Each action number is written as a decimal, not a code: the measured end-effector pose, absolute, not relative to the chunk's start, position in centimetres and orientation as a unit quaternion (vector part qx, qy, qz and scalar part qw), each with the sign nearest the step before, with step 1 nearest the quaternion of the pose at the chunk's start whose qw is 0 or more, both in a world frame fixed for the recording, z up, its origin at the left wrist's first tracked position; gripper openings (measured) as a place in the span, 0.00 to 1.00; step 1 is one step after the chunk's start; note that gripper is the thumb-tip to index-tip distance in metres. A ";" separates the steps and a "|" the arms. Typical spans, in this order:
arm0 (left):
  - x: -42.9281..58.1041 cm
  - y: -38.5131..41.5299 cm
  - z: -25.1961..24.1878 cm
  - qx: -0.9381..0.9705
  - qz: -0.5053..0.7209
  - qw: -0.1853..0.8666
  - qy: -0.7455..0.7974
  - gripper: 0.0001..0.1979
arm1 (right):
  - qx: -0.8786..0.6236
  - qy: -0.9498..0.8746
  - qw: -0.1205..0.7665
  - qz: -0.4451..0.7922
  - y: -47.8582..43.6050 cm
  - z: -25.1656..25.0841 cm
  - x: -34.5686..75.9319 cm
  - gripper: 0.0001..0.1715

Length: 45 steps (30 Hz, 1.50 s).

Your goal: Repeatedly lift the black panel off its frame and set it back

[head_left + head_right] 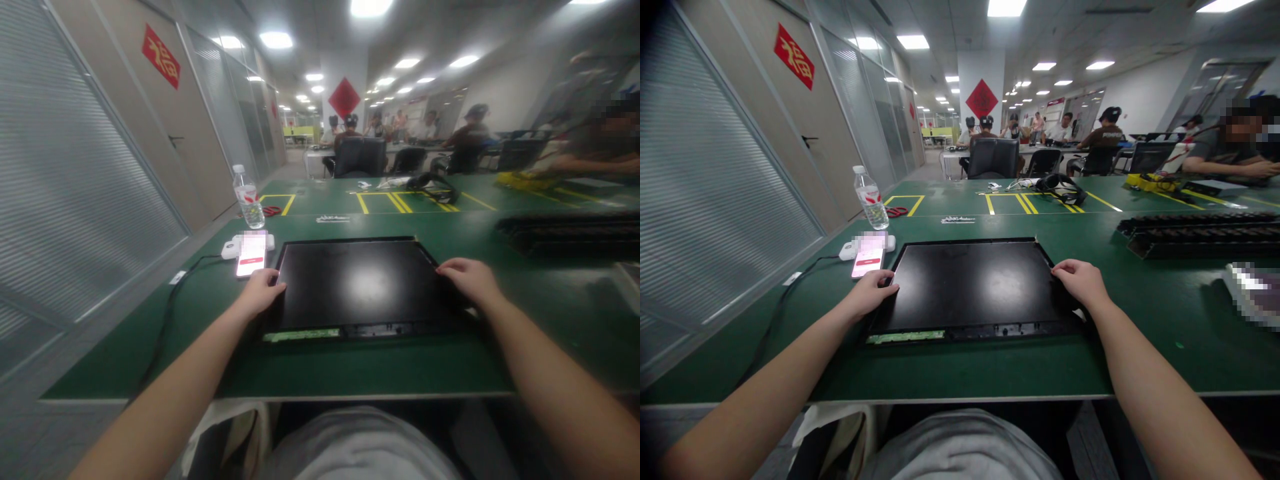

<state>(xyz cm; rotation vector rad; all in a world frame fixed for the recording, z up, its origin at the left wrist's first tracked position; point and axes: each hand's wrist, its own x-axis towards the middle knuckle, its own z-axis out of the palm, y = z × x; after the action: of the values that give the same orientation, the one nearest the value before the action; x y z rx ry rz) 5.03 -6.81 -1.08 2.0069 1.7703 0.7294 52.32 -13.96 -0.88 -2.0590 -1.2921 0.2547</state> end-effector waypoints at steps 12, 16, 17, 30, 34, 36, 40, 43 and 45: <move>4.8 -6.7 -0.7 0.740 0.212 0.166 0.616 0.21 | -0.787 -0.494 0.357 0.099 -13.9 -1.0 52.4 0.10; 5.0 -6.9 -0.5 0.739 0.203 0.154 0.624 0.22 | -0.783 -0.494 0.365 0.097 -13.9 -1.1 52.4 0.09; 5.1 -7.0 -0.4 0.740 0.198 0.152 0.625 0.22 | -0.784 -0.491 0.366 0.099 -13.9 -1.1 52.3 0.09; 4.7 -7.3 0.5 0.744 0.151 0.108 0.642 0.31 | -0.775 -0.477 0.400 0.109 -14.2 -0.8 51.9 0.11; 4.5 -7.3 0.4 0.747 0.138 0.079 0.646 0.28 | -0.783 -0.456 0.411 0.104 -14.4 -0.8 52.1 0.13; 4.4 -7.3 0.4 0.743 0.130 0.065 0.653 0.24 | -0.796 -0.445 0.399 0.100 -14.2 -0.9 52.5 0.13; 4.5 -7.4 0.4 0.744 0.127 0.058 0.653 0.18 | -0.824 -0.444 0.334 0.111 -13.6 -1.5 53.2 0.18; 4.6 -7.2 0.4 0.749 0.127 0.060 0.647 0.18 | -0.819 -0.472 0.306 0.111 -13.2 -2.0 53.4 0.20; 4.7 -7.1 0.5 0.755 0.130 0.065 0.639 0.18 | -0.813 -0.489 0.300 0.101 -13.1 -2.3 53.4 0.20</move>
<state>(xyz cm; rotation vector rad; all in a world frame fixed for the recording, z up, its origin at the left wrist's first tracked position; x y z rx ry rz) 4.71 -7.12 0.50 2.2781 1.9296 0.3915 53.44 -13.10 -2.25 -2.1571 -1.2984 0.2686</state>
